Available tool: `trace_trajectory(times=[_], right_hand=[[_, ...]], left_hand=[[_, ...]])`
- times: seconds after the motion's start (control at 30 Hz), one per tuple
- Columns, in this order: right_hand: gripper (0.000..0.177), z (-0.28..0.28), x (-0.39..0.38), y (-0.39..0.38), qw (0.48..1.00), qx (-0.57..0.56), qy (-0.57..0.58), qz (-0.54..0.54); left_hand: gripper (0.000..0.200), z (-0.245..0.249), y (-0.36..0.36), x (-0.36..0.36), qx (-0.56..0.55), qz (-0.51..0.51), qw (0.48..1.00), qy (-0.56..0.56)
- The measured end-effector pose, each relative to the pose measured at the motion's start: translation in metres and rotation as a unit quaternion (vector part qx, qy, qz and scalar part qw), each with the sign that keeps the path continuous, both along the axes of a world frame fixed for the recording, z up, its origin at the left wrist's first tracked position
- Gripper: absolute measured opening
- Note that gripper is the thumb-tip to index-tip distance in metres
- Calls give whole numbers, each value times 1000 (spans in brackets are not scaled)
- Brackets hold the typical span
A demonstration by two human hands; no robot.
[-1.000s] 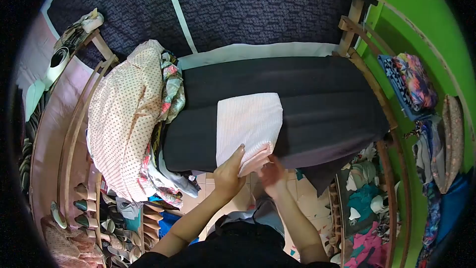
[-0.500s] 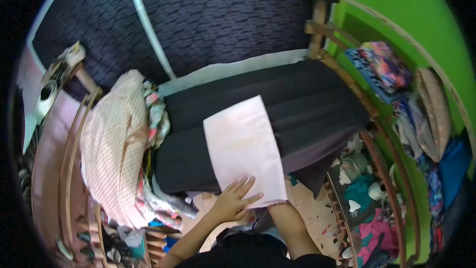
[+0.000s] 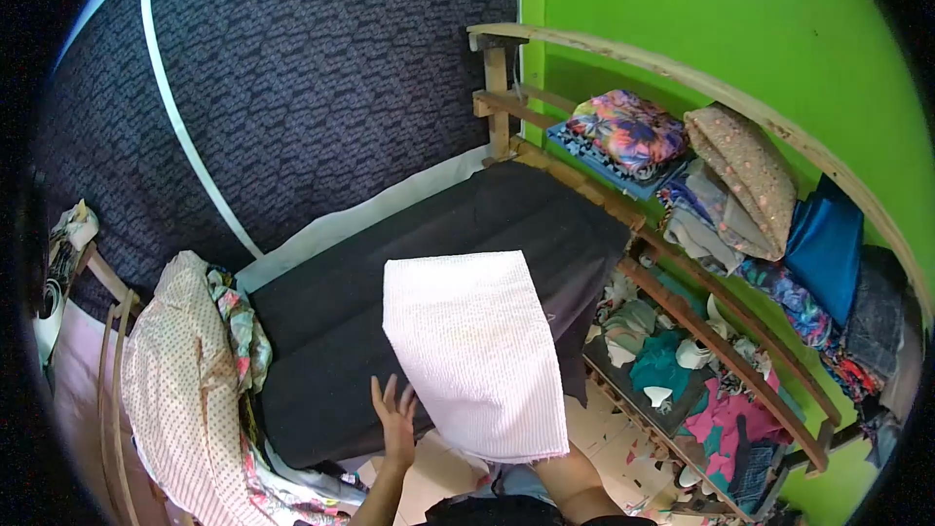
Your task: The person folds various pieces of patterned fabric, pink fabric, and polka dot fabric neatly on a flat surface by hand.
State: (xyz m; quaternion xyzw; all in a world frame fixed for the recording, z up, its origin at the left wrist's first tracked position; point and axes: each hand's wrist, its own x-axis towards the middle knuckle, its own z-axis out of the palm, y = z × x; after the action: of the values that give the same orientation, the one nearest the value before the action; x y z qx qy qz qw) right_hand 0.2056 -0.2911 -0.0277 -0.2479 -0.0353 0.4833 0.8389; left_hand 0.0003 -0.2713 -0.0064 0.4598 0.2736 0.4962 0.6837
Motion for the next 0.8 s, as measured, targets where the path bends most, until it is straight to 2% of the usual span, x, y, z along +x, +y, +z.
trace_trajectory(times=[0.07,0.1,0.13,0.2,0.23,0.37,0.5,0.53,0.57,0.6,0.8], right_hand=[[50,12,16,8,1000,16,-11,-20],[50,18,25,13,999,24,-16,-30],[50,24,34,17,999,32,-21,-38],[50,35,53,25,997,48,-33,-57],[50,41,63,29,996,55,-37,-65],[49,61,109,43,990,83,-57,-99],[49,81,153,50,983,110,-80,-126],[49,86,164,52,980,116,-86,-135],[49,91,174,52,978,124,-89,-141],[49,96,184,54,976,130,-92,-148],[48,130,243,58,959,177,-133,-180]], left_hand=[[90,10,18,14,-105,-108,984,-94],[89,14,25,24,-82,-133,985,-70],[90,19,32,34,-57,-158,985,-46],[87,29,39,57,142,-136,971,137],[79,38,46,67,92,-149,978,116],[72,92,67,100,-4,-214,976,-29],[72,106,99,137,65,-236,964,-103],[68,101,114,147,76,-230,967,-84],[69,100,124,164,-48,-305,917,-252],[71,111,129,182,-174,-365,821,-404],[71,163,135,262,-161,-293,836,-435]])
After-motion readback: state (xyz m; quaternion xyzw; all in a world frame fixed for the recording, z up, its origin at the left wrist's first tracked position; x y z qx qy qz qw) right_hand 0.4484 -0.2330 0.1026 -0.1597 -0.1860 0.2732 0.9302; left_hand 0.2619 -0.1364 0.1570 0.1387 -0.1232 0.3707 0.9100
